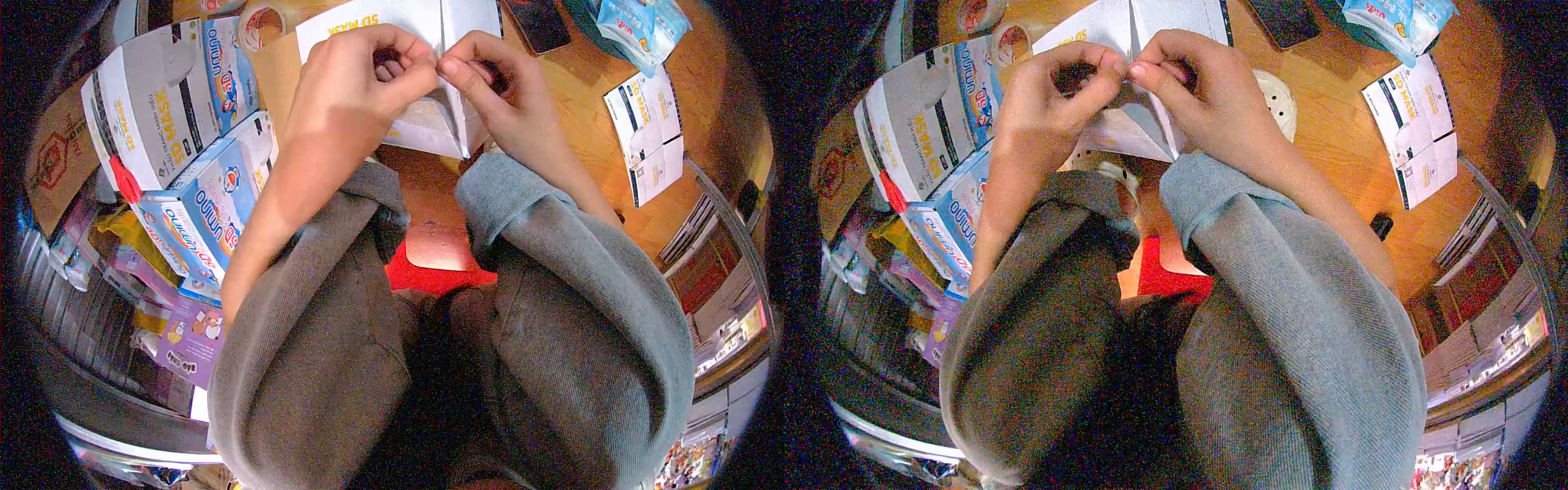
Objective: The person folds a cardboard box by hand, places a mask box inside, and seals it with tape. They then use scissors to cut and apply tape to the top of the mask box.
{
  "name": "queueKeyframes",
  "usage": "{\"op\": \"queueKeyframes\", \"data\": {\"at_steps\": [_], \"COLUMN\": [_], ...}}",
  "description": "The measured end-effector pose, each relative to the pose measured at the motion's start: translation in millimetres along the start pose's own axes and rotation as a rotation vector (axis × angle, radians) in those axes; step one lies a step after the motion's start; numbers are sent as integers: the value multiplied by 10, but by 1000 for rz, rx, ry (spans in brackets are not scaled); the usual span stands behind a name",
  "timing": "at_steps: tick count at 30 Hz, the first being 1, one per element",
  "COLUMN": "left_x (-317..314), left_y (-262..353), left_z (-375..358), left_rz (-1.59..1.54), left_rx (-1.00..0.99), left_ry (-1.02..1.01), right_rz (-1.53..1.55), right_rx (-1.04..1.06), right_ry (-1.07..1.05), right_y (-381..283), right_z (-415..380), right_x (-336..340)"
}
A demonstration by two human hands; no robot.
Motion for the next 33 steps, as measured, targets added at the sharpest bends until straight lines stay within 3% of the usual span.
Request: {"op": "queueKeyframes", "data": {"at_steps": [4, 7, 10, 13, 16, 19, 25, 33], "left_x": [-38, -82, -47, -48, -33, -25, -40, -32], "left_y": [196, 226, 213, 151, 149, 161, 140, 104], "left_z": [-39, -44, -62, -33, 0, 23, 24, 19], "left_rz": [336, 374, 312, 320, 315, 337, 330, 269], "left_rx": [-251, -493, -499, -310, -351, -245, -442, -396], "left_ry": [87, 140, 134, -66, -112, -150, -117, -74], "right_rz": [-99, -63, -66, -46, -25, 1, 15, 48], "right_rx": [49, 20, 2, 23, 29, -3, -12, -34], "right_ry": [19, 32, 22, 0, 5, 8, 21, 23], "right_y": [-75, -80, -68, -74, -61, -3, 1, 44], "right_z": [4, -12, -8, 1, 4, -1, -4, -2], "right_x": [11, 9, 10, 8, 7, 11, 29, 44]}}
Point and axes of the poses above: each hand's wrist, its own z-axis towards the middle knuckle, its own x-axis out of the back of the hand, y = z × x, the point moved 5 cm from there along z, towards the middle knuckle, and after that the axes turned 4 degrees about -y, right-handed, at the moved point
